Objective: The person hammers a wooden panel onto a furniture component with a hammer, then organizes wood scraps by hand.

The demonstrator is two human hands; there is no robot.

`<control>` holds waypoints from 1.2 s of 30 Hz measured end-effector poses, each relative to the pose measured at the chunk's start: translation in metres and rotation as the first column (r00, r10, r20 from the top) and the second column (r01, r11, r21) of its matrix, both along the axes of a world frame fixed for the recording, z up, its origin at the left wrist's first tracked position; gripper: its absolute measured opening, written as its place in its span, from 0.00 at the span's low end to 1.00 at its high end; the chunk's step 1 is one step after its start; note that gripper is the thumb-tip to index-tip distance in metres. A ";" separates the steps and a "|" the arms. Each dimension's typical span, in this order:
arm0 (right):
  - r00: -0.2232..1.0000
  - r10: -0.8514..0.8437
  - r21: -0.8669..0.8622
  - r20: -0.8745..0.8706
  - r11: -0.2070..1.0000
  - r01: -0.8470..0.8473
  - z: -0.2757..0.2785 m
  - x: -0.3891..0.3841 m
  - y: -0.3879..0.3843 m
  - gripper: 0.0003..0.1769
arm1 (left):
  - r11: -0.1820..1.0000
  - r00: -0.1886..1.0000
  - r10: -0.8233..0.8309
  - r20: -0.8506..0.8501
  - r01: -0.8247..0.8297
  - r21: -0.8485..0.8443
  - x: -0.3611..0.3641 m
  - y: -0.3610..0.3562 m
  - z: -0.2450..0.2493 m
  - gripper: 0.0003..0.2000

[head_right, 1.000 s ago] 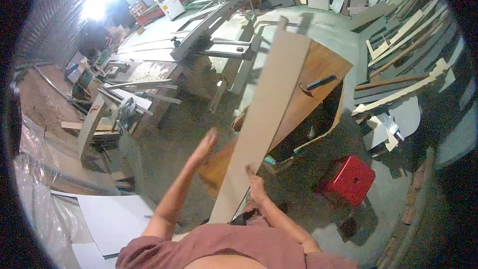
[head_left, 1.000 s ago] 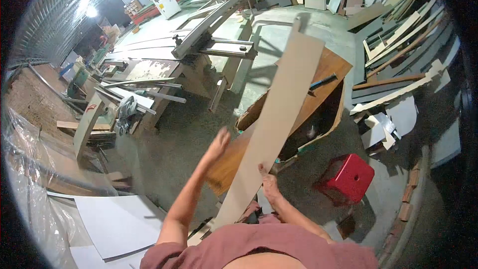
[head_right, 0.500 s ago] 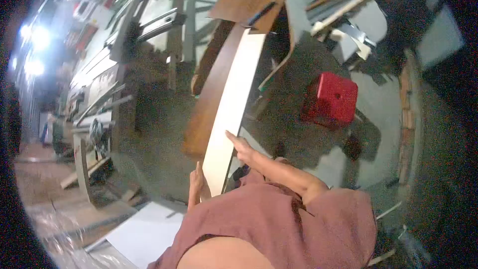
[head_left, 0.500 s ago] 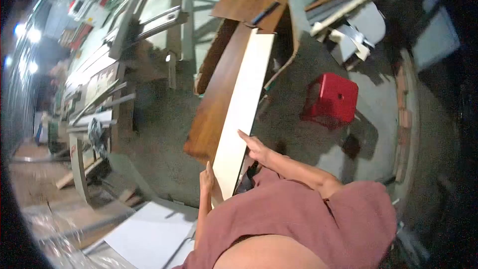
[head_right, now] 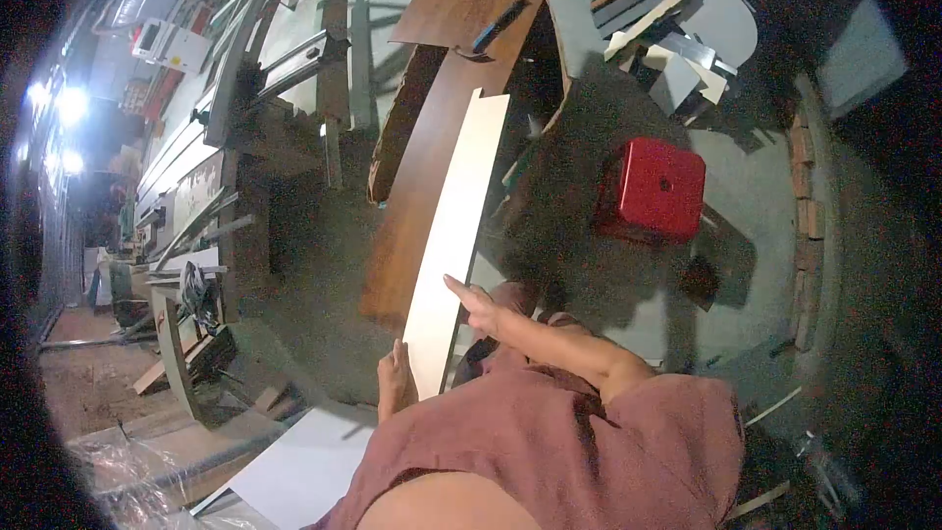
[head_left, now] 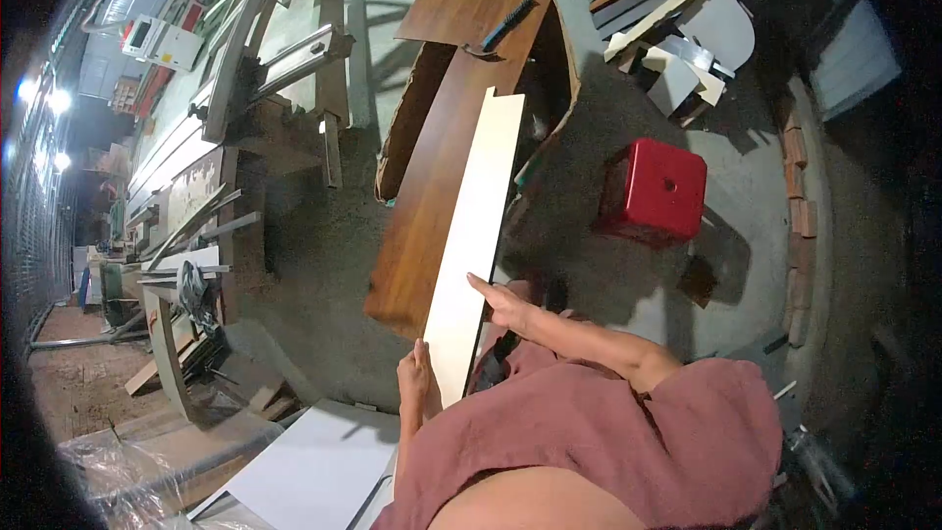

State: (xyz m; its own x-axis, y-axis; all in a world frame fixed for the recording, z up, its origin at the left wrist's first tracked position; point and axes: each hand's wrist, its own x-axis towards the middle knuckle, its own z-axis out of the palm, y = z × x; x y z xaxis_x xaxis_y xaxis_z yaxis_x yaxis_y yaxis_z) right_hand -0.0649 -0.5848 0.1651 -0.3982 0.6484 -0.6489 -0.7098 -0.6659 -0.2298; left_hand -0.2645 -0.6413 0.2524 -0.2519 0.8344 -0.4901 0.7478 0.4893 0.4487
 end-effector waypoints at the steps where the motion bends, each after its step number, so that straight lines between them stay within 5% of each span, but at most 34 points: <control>1: 1.000 0.012 0.011 -0.008 1.000 -0.012 0.003 0.004 0.004 0.31 | 1.000 1.000 -0.002 0.014 0.002 -0.029 -0.008 0.002 -0.012 0.34; 6: 0.997 0.039 -0.006 -0.062 0.999 -0.040 0.010 0.015 0.038 0.30 | 0.987 0.998 0.018 0.053 -0.009 -0.162 -0.017 0.036 -0.033 0.37; 8: 0.996 0.043 -0.010 -0.076 0.999 -0.044 0.006 0.012 0.051 0.29 | 0.976 0.998 0.024 -0.054 -0.035 -0.214 -0.025 0.052 -0.053 0.39; 9: 0.996 0.068 -0.034 -0.057 0.997 -0.070 0.011 0.017 0.060 0.29 | 0.974 0.999 -0.022 0.037 0.030 -0.223 -0.013 0.062 -0.042 0.38; 15: 0.992 0.125 -0.051 -0.023 0.991 -0.126 0.008 0.053 0.114 0.28 | 0.999 0.999 -0.016 0.045 0.017 -0.030 0.037 0.113 -0.047 0.35; 19: 0.993 0.113 0.097 0.045 0.988 -0.117 0.004 0.085 0.151 0.29 | 1.000 0.999 0.013 -0.046 -0.012 0.011 0.074 0.162 -0.019 0.36; 20: 0.943 0.237 0.210 0.232 0.935 -0.286 -0.005 0.101 0.155 0.31 | 1.000 0.998 0.008 -0.064 -0.007 0.009 0.078 0.169 -0.014 0.36; 24: 0.749 0.423 0.314 0.511 0.719 -0.620 0.034 0.153 0.197 0.32 | 0.999 0.998 0.042 -0.050 -0.042 0.010 0.082 0.195 -0.021 0.36; 25: 0.744 0.426 0.312 0.515 0.716 -0.625 0.022 0.169 0.202 0.32 | 0.998 0.998 0.011 -0.067 -0.007 0.059 0.084 0.196 -0.024 0.35; 27: 0.532 0.208 0.322 0.821 0.600 -0.732 -0.030 0.198 0.211 0.26 | 0.995 0.997 0.003 -0.080 0.005 0.101 0.087 0.192 -0.035 0.35; 30: 0.294 0.232 0.062 0.927 0.680 -0.730 -0.077 0.252 0.237 0.18 | 0.983 0.987 0.160 0.002 -0.159 0.090 0.093 0.194 -0.045 0.35; 31: 0.325 0.210 0.094 0.922 0.693 -0.714 -0.069 0.270 0.254 0.19 | 0.990 0.991 0.128 -0.036 -0.126 0.058 0.101 0.199 -0.034 0.35; 32: 0.243 0.153 0.083 0.958 0.660 -0.746 -0.082 0.287 0.272 0.19 | 0.995 0.993 0.097 -0.072 -0.096 0.023 0.110 0.205 -0.024 0.35; 33: 0.020 0.117 -0.063 0.993 0.656 -0.752 -0.071 0.297 0.296 0.17 | 0.992 0.990 0.122 -0.076 -0.121 0.025 0.119 0.209 -0.020 0.35; 34: 0.091 0.103 0.009 0.990 0.611 -0.792 -0.072 0.313 0.328 0.17 | 0.994 0.989 0.113 -0.096 -0.112 0.011 0.128 0.214 -0.016 0.34; 35: -0.061 0.109 -0.110 0.992 0.537 -0.836 -0.190 0.340 0.357 0.20 | 0.994 0.987 0.109 -0.119 -0.110 -0.002 0.138 0.219 -0.014 0.34; 36: -0.195 0.089 -0.213 0.977 0.501 -0.839 -0.162 0.347 0.392 0.24 | 0.989 0.980 0.150 -0.129 -0.150 0.004 0.146 0.222 -0.012 0.34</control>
